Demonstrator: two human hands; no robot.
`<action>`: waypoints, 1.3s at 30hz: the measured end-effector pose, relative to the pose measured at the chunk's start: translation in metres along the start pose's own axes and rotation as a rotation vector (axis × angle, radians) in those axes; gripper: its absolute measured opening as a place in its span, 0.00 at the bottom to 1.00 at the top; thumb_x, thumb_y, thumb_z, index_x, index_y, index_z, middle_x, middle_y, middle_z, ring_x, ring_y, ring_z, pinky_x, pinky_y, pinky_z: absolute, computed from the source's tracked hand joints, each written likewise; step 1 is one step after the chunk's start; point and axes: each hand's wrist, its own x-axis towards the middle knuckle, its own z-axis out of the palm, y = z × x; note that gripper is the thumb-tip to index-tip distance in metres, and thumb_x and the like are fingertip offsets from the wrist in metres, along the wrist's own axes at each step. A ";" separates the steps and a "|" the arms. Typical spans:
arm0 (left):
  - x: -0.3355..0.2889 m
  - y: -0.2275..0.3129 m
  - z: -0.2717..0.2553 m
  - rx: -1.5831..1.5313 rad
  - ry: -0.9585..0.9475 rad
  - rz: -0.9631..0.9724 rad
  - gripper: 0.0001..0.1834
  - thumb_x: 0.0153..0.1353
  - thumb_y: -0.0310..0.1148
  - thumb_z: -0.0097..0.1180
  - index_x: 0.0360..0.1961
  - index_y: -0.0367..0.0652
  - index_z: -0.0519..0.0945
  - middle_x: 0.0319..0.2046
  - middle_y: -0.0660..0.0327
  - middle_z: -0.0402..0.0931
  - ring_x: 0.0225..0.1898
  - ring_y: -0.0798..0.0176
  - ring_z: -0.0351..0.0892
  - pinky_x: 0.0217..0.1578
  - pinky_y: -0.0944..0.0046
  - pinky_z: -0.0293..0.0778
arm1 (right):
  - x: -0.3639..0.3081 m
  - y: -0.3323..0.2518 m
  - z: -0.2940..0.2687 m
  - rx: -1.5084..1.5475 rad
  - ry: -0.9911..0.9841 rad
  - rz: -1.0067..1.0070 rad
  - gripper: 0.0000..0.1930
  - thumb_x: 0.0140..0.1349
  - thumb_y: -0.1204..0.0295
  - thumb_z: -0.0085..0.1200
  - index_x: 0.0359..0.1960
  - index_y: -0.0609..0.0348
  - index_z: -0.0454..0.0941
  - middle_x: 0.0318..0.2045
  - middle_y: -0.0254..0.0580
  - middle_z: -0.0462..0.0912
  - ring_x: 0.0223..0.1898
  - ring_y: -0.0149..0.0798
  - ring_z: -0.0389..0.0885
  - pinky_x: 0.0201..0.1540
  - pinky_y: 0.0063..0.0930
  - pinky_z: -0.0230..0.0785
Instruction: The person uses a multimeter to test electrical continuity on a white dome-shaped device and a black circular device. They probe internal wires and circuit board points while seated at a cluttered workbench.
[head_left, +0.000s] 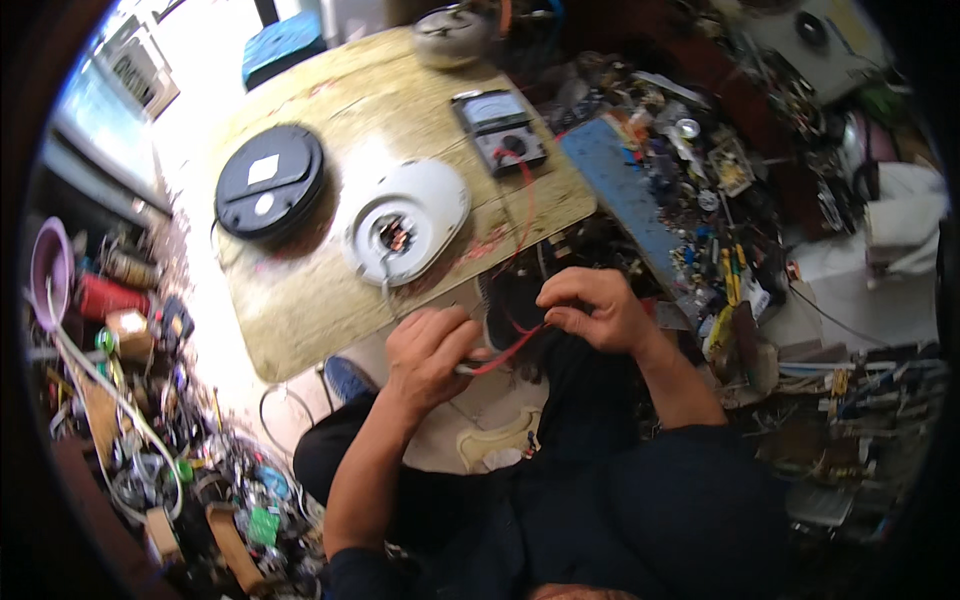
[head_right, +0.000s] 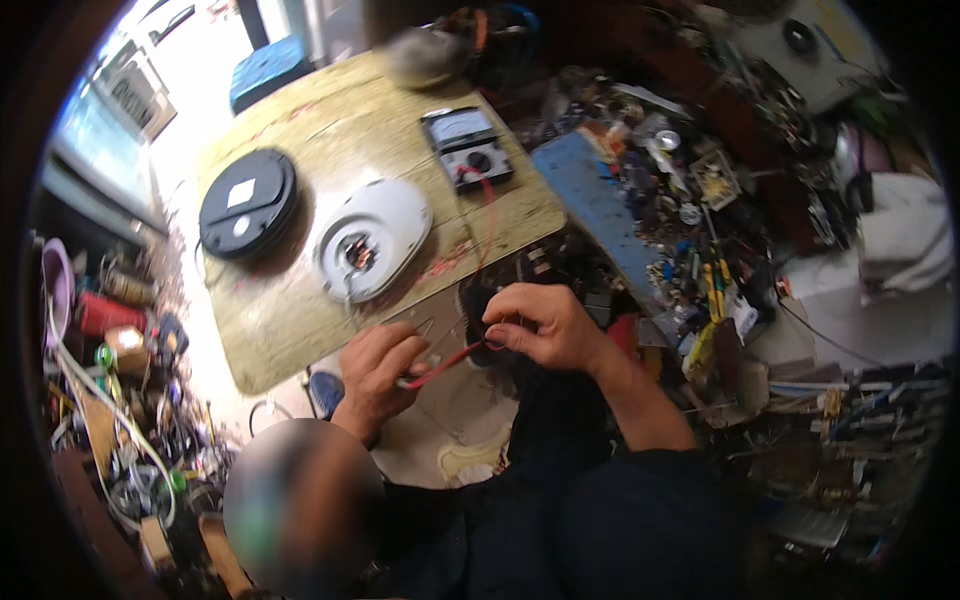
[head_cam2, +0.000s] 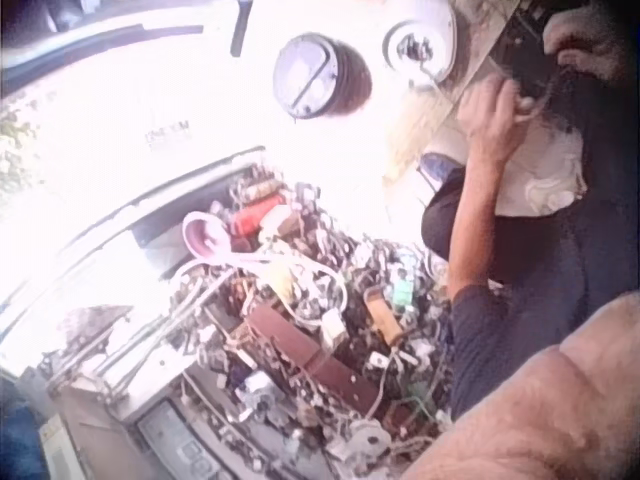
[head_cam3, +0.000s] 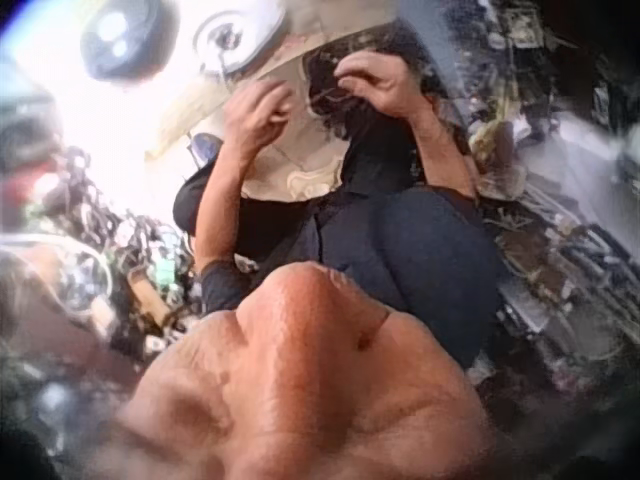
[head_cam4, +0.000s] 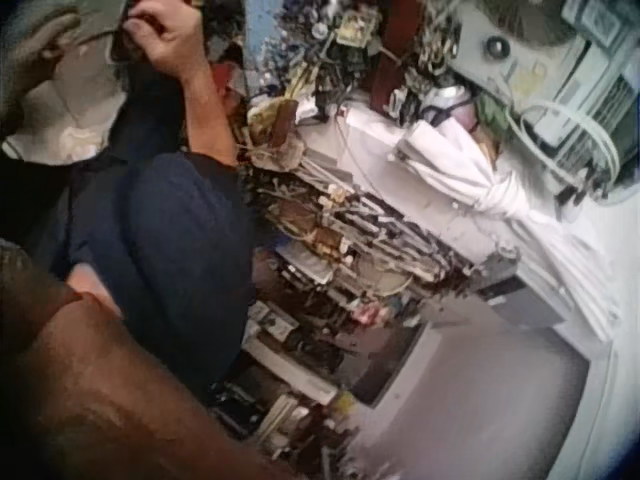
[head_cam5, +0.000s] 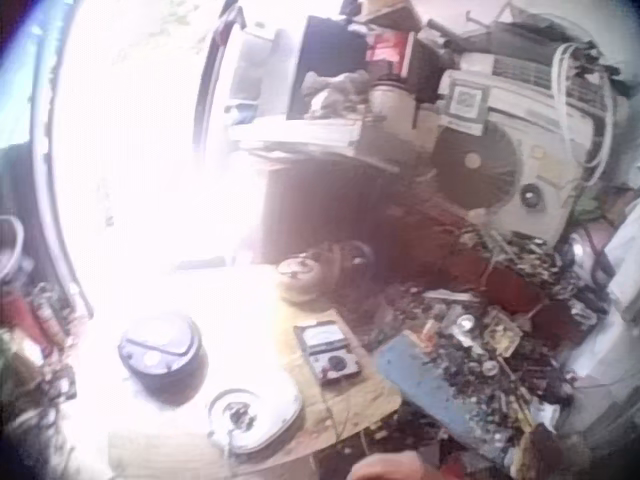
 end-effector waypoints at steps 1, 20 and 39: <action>0.004 0.001 -0.005 0.017 -0.036 0.104 0.13 0.63 0.42 0.66 0.38 0.44 0.83 0.36 0.57 0.81 0.34 0.52 0.83 0.34 0.55 0.77 | -0.005 -0.004 0.019 0.019 0.083 0.033 0.08 0.62 0.77 0.68 0.41 0.63 0.84 0.37 0.43 0.86 0.33 0.37 0.84 0.36 0.28 0.74; -0.005 0.009 -0.037 0.229 -0.082 0.272 0.23 0.62 0.45 0.57 0.53 0.44 0.84 0.59 0.56 0.81 0.59 0.54 0.81 0.63 0.51 0.74 | 0.041 0.012 0.126 -0.158 -0.003 -0.202 0.15 0.59 0.71 0.66 0.48 0.60 0.82 0.44 0.45 0.86 0.37 0.48 0.88 0.36 0.36 0.82; -0.025 -0.027 -0.053 0.237 0.223 -0.045 0.26 0.72 0.57 0.56 0.47 0.41 0.80 0.43 0.53 0.83 0.41 0.52 0.84 0.46 0.54 0.79 | 0.065 0.043 0.090 -0.004 0.233 -0.324 0.18 0.57 0.81 0.65 0.51 0.57 0.83 0.38 0.42 0.85 0.32 0.41 0.89 0.30 0.32 0.81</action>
